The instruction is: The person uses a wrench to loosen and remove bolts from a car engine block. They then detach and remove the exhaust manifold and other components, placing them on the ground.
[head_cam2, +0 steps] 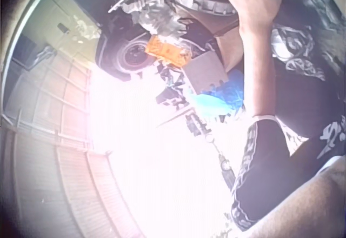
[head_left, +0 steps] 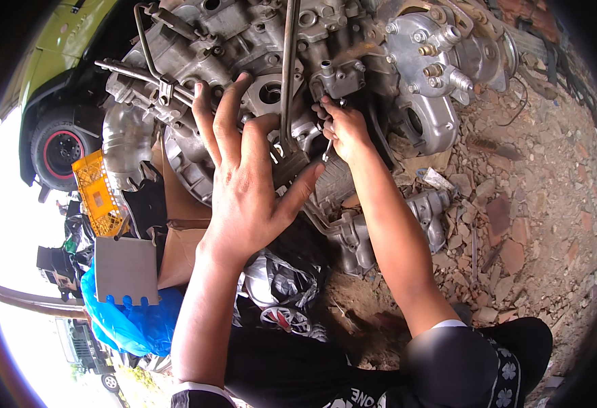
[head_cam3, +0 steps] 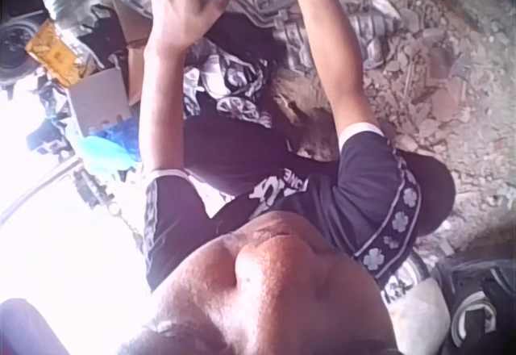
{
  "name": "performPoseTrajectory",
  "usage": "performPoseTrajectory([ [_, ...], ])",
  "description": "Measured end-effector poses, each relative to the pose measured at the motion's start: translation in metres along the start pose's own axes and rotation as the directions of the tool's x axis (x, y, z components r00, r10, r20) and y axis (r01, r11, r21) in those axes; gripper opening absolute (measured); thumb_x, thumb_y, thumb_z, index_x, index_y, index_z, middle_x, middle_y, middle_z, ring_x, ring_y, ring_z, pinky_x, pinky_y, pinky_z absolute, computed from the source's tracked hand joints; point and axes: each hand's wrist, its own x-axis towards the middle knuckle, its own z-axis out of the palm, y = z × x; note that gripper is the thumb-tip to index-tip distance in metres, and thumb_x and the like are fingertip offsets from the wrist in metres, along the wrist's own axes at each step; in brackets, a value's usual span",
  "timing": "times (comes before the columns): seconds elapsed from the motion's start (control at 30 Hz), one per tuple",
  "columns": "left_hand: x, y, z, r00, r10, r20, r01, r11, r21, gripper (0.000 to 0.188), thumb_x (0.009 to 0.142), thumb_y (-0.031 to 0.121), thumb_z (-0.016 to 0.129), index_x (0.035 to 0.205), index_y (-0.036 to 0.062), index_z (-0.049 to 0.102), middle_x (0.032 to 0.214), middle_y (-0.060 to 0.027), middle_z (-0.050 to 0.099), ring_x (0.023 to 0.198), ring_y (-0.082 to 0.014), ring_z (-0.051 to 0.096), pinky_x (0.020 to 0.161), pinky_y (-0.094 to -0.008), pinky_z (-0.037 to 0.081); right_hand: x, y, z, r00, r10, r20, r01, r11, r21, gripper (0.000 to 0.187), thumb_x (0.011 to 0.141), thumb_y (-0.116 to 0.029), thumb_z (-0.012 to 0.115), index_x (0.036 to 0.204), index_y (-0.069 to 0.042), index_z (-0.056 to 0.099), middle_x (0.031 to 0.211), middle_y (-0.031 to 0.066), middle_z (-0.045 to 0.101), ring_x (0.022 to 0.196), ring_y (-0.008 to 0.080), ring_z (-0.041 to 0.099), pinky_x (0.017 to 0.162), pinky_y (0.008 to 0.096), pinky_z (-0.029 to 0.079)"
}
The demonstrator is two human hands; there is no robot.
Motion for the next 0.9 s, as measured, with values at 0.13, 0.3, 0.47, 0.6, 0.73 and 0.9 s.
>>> performPoseTrajectory([
  [0.13, 0.000, 0.000, 0.000, 1.000, 0.004, -0.004, -0.004, 1.000, -0.022, 0.058, 0.081, 0.030, 0.081, 0.121, -0.0013, 0.053, 0.156, -0.0292, 0.025, 0.147, -0.0610, 0.004, 0.116, -0.0679, 0.018, 0.000, 0.001, 0.008, 0.996, 0.008, -0.092, -0.010, 1.000, -0.029, 0.016, 0.095, -0.020, 0.074, 0.099, -0.006, 0.067, 0.087, 0.0077, 0.071, 0.049, 0.0037, 0.037, 0.042, 0.0216, 0.026],
  [0.3, 0.001, 0.000, -0.002, 1.000, 0.005, -0.004, -0.005, 0.999, -0.035, 0.058, 0.081, 0.030, 0.081, 0.121, -0.0012, 0.053, 0.155, -0.0295, 0.025, 0.147, -0.0611, 0.004, 0.116, -0.0679, 0.018, 0.000, -0.001, 0.012, 0.993, -0.024, -0.118, 0.009, 0.992, -0.127, 0.015, 0.094, -0.021, 0.074, 0.096, -0.007, 0.068, 0.083, 0.0047, 0.069, 0.048, 0.0038, 0.037, 0.043, 0.0221, 0.027],
  [0.47, 0.000, 0.001, -0.001, 1.000, -0.012, 0.009, 0.012, 1.000, 0.003, 0.058, 0.082, 0.031, 0.081, 0.121, -0.0024, 0.052, 0.155, -0.0300, 0.025, 0.146, -0.0615, 0.005, 0.116, -0.0682, 0.018, -0.009, -0.008, -0.004, 0.996, -0.039, -0.075, 0.002, 0.897, -0.442, 0.026, 0.091, -0.030, 0.078, 0.096, -0.005, 0.072, 0.077, 0.0004, 0.066, 0.047, 0.0043, 0.039, 0.042, 0.0238, 0.028],
  [0.6, 0.000, 0.000, -0.001, 1.000, 0.003, 0.005, -0.003, 1.000, 0.015, 0.060, 0.083, 0.032, 0.080, 0.122, -0.0033, 0.052, 0.155, -0.0306, 0.024, 0.146, -0.0624, 0.005, 0.115, -0.0688, 0.018, -0.032, -0.017, 0.008, 0.537, -0.831, 0.145, 0.519, 0.190, -0.834, 0.033, 0.087, -0.035, 0.081, 0.100, -0.005, 0.075, 0.077, 0.0072, 0.070, 0.064, 0.0226, 0.066, 0.062, 0.0326, 0.051],
  [0.73, -0.001, 0.000, 0.000, 1.000, -0.004, 0.017, 0.004, 1.000, 0.015, 0.060, 0.083, 0.033, 0.080, 0.122, -0.0033, 0.052, 0.155, -0.0308, 0.024, 0.146, -0.0628, 0.005, 0.115, -0.0694, 0.017, -0.015, -0.036, 0.026, 0.139, -0.946, 0.292, 0.677, -0.124, -0.726, 0.036, 0.079, -0.022, 0.085, 0.112, -0.009, 0.076, 0.092, 0.0111, 0.071, 0.086, 0.0301, 0.070, 0.077, 0.0402, 0.055],
  [0.9, 0.000, -0.001, 0.000, 1.000, -0.017, 0.011, 0.018, 1.000, -0.025, 0.061, 0.081, 0.033, 0.081, 0.122, -0.0028, 0.052, 0.155, -0.0308, 0.024, 0.146, -0.0627, 0.004, 0.115, -0.0698, 0.016, -0.002, -0.039, 0.030, 0.187, -0.935, 0.301, 0.702, -0.087, -0.707, 0.028, 0.077, -0.011, 0.085, 0.104, -0.008, 0.079, 0.086, 0.0088, 0.069, 0.075, 0.0256, 0.068, 0.066, 0.0342, 0.054],
])
